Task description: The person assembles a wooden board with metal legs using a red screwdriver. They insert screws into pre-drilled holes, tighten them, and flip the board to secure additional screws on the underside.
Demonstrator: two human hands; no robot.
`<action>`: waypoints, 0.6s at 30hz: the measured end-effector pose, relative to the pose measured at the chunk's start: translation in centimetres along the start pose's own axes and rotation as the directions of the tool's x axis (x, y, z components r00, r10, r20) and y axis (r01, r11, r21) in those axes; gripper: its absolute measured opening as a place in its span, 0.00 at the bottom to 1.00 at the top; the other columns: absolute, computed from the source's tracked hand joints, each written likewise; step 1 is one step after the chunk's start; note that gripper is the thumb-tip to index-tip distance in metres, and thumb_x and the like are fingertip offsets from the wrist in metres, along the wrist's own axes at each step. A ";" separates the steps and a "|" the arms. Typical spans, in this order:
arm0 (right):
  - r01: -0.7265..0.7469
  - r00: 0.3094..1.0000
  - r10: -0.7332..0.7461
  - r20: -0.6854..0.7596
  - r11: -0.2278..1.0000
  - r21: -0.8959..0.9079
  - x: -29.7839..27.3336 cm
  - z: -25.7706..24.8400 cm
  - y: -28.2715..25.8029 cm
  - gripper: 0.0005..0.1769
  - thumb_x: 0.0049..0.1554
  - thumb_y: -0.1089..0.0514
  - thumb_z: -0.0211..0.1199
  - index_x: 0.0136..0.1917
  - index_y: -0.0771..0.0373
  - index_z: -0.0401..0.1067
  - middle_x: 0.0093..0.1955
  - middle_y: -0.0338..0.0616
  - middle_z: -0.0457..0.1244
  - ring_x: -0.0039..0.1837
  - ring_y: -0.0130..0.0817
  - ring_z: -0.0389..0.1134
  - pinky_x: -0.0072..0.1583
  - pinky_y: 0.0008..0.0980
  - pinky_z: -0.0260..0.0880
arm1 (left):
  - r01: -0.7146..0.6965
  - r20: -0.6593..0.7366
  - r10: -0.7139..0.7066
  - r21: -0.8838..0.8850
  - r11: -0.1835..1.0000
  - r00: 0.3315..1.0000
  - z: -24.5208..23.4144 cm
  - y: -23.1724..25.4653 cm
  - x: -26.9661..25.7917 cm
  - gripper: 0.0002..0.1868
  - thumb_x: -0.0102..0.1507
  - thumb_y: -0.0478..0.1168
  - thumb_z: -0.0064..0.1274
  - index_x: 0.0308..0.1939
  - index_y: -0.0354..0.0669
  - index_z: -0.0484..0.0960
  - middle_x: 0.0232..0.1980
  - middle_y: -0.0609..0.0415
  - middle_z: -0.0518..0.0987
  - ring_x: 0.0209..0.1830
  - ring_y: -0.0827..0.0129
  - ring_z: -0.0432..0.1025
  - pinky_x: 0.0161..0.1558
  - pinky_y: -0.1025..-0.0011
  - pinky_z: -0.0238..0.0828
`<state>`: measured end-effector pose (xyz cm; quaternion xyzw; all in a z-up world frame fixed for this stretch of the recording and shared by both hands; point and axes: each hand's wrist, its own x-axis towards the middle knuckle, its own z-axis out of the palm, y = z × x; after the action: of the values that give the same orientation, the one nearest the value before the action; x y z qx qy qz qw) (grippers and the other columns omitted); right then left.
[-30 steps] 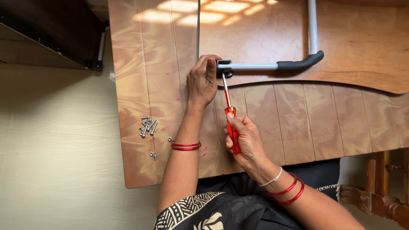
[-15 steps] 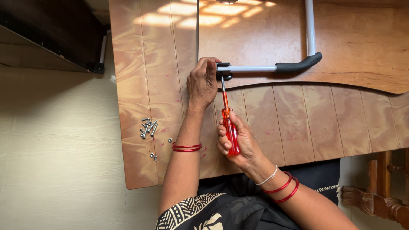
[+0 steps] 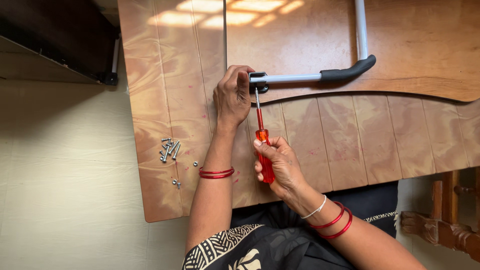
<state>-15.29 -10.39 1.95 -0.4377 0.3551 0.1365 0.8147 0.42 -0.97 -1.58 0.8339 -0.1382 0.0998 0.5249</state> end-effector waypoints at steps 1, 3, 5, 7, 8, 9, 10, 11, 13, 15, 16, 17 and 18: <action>-0.011 1.000 0.011 -0.004 1.000 0.006 0.0 0.1 -0.1 0.13 0.59 0.53 0.65 0.47 0.55 0.61 0.37 0.39 0.62 0.29 0.28 0.63 0.27 0.28 0.60 | 0.008 0.007 -0.008 0.003 1.000 1.000 0.0 0.0 0.1 0.47 0.70 0.73 0.12 0.38 0.45 0.83 0.42 0.56 0.82 0.33 0.62 0.79 0.36 0.66 0.74; -0.034 0.999 0.034 -0.015 0.999 0.018 0.0 0.0 -0.6 0.13 0.60 0.51 0.63 0.45 0.57 0.62 0.35 0.41 0.62 0.27 0.27 0.62 0.25 0.27 0.59 | 0.007 0.010 -0.007 0.011 1.000 1.000 0.0 -0.1 0.1 0.48 0.70 0.73 0.12 0.38 0.44 0.83 0.42 0.56 0.82 0.33 0.61 0.79 0.36 0.65 0.73; -0.047 0.999 0.045 0.028 0.998 0.051 -0.1 -0.1 -1.0 0.13 0.60 0.50 0.63 0.45 0.58 0.62 0.34 0.41 0.62 0.26 0.27 0.61 0.24 0.27 0.58 | 0.014 0.016 -0.014 0.019 1.000 1.000 0.1 -0.1 0.1 0.48 0.70 0.74 0.12 0.37 0.44 0.83 0.42 0.56 0.82 0.32 0.62 0.78 0.35 0.65 0.73; -0.070 0.996 0.065 0.060 0.994 0.078 0.0 -0.3 -1.4 0.14 0.61 0.48 0.62 0.45 0.58 0.63 0.34 0.41 0.62 0.25 0.27 0.60 0.24 0.27 0.58 | 0.026 0.021 -0.027 0.028 0.999 0.999 0.2 -0.2 0.3 0.48 0.69 0.74 0.12 0.36 0.45 0.84 0.42 0.57 0.82 0.31 0.63 0.78 0.33 0.65 0.73; -0.088 0.994 0.082 0.071 0.992 0.089 0.1 -0.5 -1.6 0.15 0.61 0.47 0.61 0.45 0.58 0.63 0.33 0.40 0.62 0.25 0.26 0.60 0.24 0.27 0.57 | 0.025 0.022 -0.025 0.026 0.999 0.999 0.3 -0.2 0.4 0.48 0.69 0.74 0.12 0.36 0.45 0.84 0.42 0.57 0.82 0.31 0.64 0.78 0.33 0.66 0.73; -0.111 0.991 0.103 0.083 0.989 0.099 0.1 -0.7 -1.4 0.15 0.61 0.46 0.61 0.45 0.58 0.63 0.33 0.40 0.61 0.25 0.26 0.60 0.24 0.27 0.57 | 0.027 0.023 -0.028 0.026 0.999 0.999 0.3 -0.3 0.3 0.48 0.69 0.74 0.12 0.36 0.44 0.83 0.42 0.57 0.82 0.31 0.64 0.79 0.33 0.66 0.73; -0.133 0.986 0.116 0.121 0.981 0.139 0.2 -0.9 -1.2 0.16 0.62 0.44 0.59 0.46 0.59 0.64 0.33 0.40 0.61 0.25 0.26 0.59 0.24 0.27 0.57 | 0.030 0.025 -0.031 0.026 0.999 0.999 0.3 -0.4 0.2 0.48 0.69 0.74 0.12 0.36 0.44 0.83 0.42 0.57 0.82 0.31 0.64 0.79 0.33 0.67 0.74; -0.154 0.979 0.126 0.160 0.972 0.178 0.5 -1.2 -1.0 0.18 0.63 0.43 0.58 0.47 0.60 0.65 0.34 0.40 0.61 0.25 0.26 0.59 0.24 0.26 0.57 | 0.027 0.021 -0.027 0.022 0.999 0.999 0.3 -0.4 0.2 0.48 0.69 0.74 0.12 0.37 0.44 0.83 0.42 0.57 0.82 0.31 0.64 0.79 0.33 0.66 0.74; -0.200 0.956 0.128 0.265 0.943 0.267 1.0 -1.6 -0.4 0.21 0.64 0.40 0.56 0.49 0.61 0.66 0.34 0.39 0.61 0.25 0.25 0.58 0.25 0.26 0.58 | 0.019 0.012 -0.019 0.016 1.000 1.000 0.4 -0.4 0.1 0.48 0.69 0.74 0.13 0.38 0.44 0.84 0.42 0.56 0.82 0.31 0.64 0.79 0.34 0.66 0.74; -0.258 0.913 0.104 0.394 0.896 0.361 1.5 -1.8 0.3 0.24 0.67 0.37 0.53 0.50 0.62 0.66 0.34 0.38 0.61 0.25 0.25 0.57 0.26 0.26 0.58 | 0.026 0.012 -0.026 0.020 0.999 1.000 0.4 -0.3 0.1 0.48 0.69 0.74 0.12 0.37 0.44 0.84 0.42 0.56 0.82 0.31 0.64 0.79 0.34 0.66 0.74; -0.263 0.903 0.096 0.418 0.894 0.363 1.7 -1.9 0.5 0.25 0.67 0.36 0.52 0.50 0.61 0.66 0.34 0.38 0.61 0.25 0.25 0.58 0.26 0.26 0.58 | 0.029 0.012 -0.029 0.022 0.999 0.999 0.3 -0.3 0.2 0.48 0.69 0.74 0.12 0.37 0.44 0.84 0.42 0.56 0.82 0.31 0.64 0.79 0.34 0.66 0.74; -0.269 0.893 0.089 0.440 0.891 0.366 1.8 -2.0 0.6 0.26 0.67 0.35 0.51 0.50 0.61 0.66 0.33 0.38 0.61 0.24 0.26 0.58 0.26 0.27 0.58 | 0.025 0.008 -0.025 0.021 0.999 1.000 0.3 -0.2 0.1 0.48 0.69 0.74 0.12 0.37 0.44 0.84 0.42 0.56 0.82 0.31 0.64 0.79 0.34 0.66 0.74; -0.275 0.883 0.082 0.462 0.887 0.369 1.9 -2.1 0.6 0.27 0.67 0.34 0.50 0.50 0.61 0.67 0.33 0.38 0.60 0.24 0.26 0.58 0.27 0.27 0.59 | 0.021 0.004 -0.021 0.020 1.000 1.000 0.3 -0.2 0.1 0.48 0.69 0.74 0.13 0.37 0.44 0.84 0.42 0.56 0.82 0.31 0.64 0.79 0.34 0.66 0.73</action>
<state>-15.24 -11.90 -0.46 -0.1727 0.2255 0.2261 0.9318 0.55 -1.17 -1.84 0.8409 -0.1295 0.0937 0.5170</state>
